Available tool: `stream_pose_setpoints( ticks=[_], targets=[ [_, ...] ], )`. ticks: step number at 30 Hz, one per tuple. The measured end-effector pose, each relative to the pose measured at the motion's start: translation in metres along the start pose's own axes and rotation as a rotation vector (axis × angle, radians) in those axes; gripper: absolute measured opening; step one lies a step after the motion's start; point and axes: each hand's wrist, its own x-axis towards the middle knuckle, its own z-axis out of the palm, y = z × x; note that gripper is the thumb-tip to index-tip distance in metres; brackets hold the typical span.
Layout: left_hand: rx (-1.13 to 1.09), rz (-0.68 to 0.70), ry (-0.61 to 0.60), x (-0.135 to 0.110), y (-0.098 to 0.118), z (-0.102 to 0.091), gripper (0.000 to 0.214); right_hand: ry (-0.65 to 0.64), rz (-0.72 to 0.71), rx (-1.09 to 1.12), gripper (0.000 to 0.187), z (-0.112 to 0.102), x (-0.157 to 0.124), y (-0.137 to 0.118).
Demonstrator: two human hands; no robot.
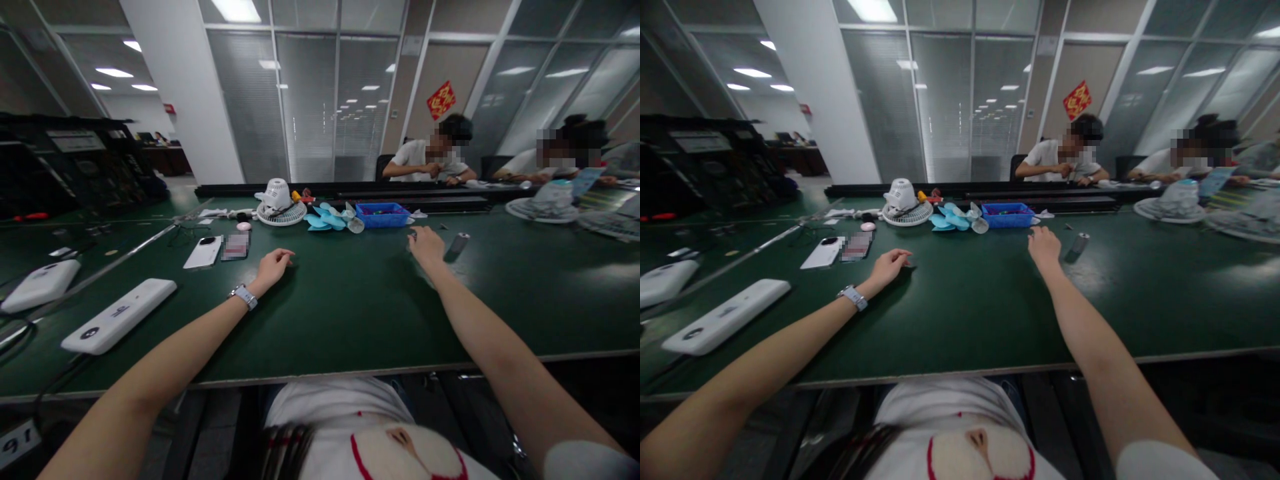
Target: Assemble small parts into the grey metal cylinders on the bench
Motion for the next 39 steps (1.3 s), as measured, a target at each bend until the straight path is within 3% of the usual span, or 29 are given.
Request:
stream_pose_setpoints(
  ticks=[9, 16, 20, 34, 39],
  targets=[
    [-0.023, 0.011, -0.021, 0.005, -0.010, 0.005, 0.035, 0.072, 0.044, 0.162, 0.037, 0.012, -0.002, 0.005],
    [-0.006, 0.016, -0.027, 0.003, -0.008, 0.002, 0.034, -0.006, 0.329, 0.393, 0.051, 0.036, -0.003, 0.017],
    [0.011, 0.007, -0.027, -0.002, -0.001, 0.000, 0.034, -0.017, 0.410, 0.473, 0.052, 0.041, -0.003, 0.020],
    [0.022, 0.027, -0.049, -0.001, -0.002, 0.002, 0.035, -0.114, 0.447, 0.338, 0.042, 0.027, -0.004, 0.014],
    [-0.029, 0.022, -0.049, -0.002, 0.001, 0.002, 0.037, -0.069, 0.445, 0.389, 0.039, 0.014, -0.009, -0.019]
  ],
)
